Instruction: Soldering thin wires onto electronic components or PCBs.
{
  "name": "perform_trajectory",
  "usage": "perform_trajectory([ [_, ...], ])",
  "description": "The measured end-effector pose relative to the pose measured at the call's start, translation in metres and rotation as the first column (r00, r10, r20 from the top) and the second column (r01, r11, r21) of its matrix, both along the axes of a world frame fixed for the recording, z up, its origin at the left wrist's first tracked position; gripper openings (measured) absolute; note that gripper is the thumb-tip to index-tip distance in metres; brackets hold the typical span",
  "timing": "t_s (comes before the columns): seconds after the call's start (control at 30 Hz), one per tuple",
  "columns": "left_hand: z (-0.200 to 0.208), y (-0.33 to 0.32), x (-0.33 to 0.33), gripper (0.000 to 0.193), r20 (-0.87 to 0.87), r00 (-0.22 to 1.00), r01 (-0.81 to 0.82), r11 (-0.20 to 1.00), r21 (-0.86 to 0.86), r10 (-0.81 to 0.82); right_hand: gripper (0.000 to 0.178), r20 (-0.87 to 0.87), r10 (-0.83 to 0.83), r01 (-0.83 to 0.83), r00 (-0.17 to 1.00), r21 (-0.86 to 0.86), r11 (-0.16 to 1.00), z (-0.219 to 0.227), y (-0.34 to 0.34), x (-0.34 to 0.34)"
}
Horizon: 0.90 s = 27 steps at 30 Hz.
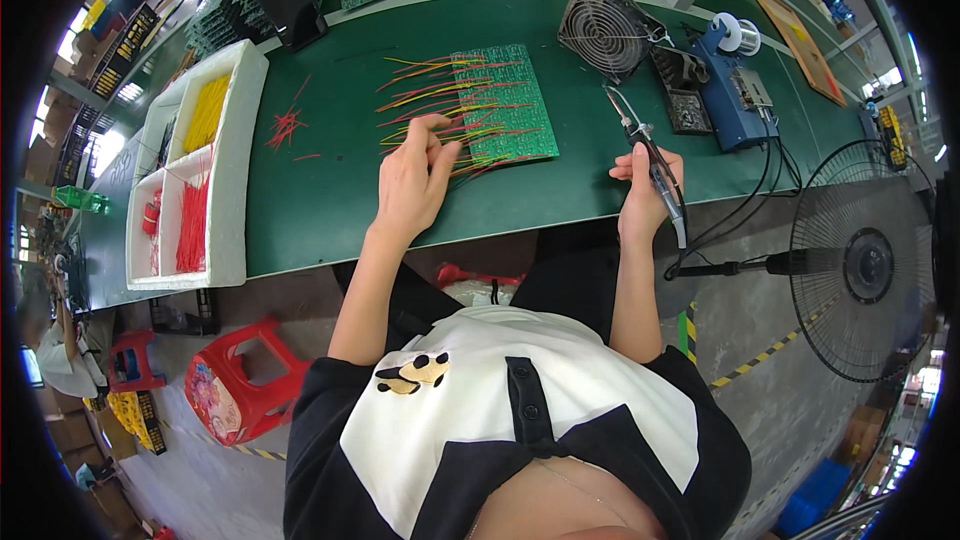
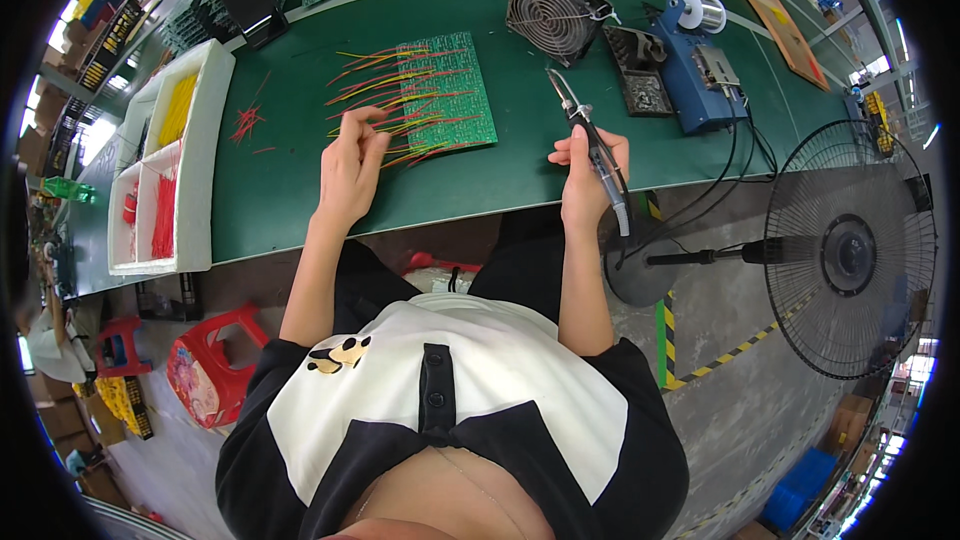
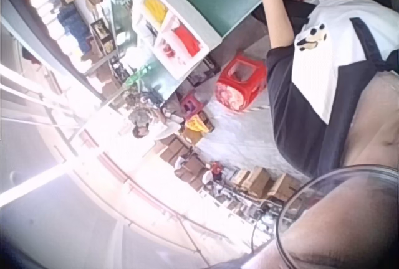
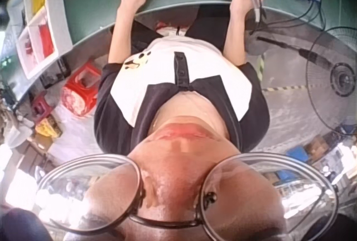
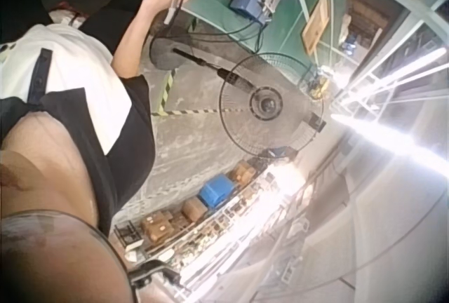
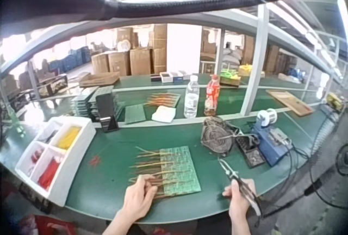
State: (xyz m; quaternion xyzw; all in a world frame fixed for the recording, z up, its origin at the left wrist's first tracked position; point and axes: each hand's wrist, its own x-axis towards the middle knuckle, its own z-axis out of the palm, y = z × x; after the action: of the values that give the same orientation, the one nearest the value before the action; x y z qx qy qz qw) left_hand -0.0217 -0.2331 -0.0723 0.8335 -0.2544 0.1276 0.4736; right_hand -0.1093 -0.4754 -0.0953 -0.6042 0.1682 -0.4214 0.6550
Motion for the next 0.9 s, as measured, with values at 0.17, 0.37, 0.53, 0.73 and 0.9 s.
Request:
perform_trajectory([
  [0.17,-0.009,0.012,-0.001,0.009,-0.067,0.996,0.048,0.997,-0.061,-0.052,0.019,-0.006,-0.018,0.018,1.000,-0.015,1.000,-0.001,0.000,0.000],
  [0.37,-0.008,0.015,-0.006,0.008,-0.123,0.985,0.120,0.993,-0.003,-0.119,0.020,-0.010,-0.007,0.007,1.000,-0.007,1.000,-0.004,-0.001,-0.001],
  [0.53,-0.014,0.015,-0.003,0.008,-0.137,0.985,0.090,0.989,-0.121,-0.107,0.021,-0.020,-0.004,0.004,1.000,-0.003,1.000,-0.003,-0.001,-0.001],
  [0.73,-0.013,0.006,-0.005,0.006,0.118,0.987,0.096,0.993,0.075,-0.105,0.023,-0.006,0.019,-0.019,1.000,0.067,0.998,0.002,0.006,-0.006],
  [0.9,-0.016,0.000,-0.005,0.009,0.315,0.943,0.064,0.986,0.155,-0.111,0.021,-0.028,0.152,-0.149,0.988,0.106,0.983,0.001,0.023,-0.017],
])
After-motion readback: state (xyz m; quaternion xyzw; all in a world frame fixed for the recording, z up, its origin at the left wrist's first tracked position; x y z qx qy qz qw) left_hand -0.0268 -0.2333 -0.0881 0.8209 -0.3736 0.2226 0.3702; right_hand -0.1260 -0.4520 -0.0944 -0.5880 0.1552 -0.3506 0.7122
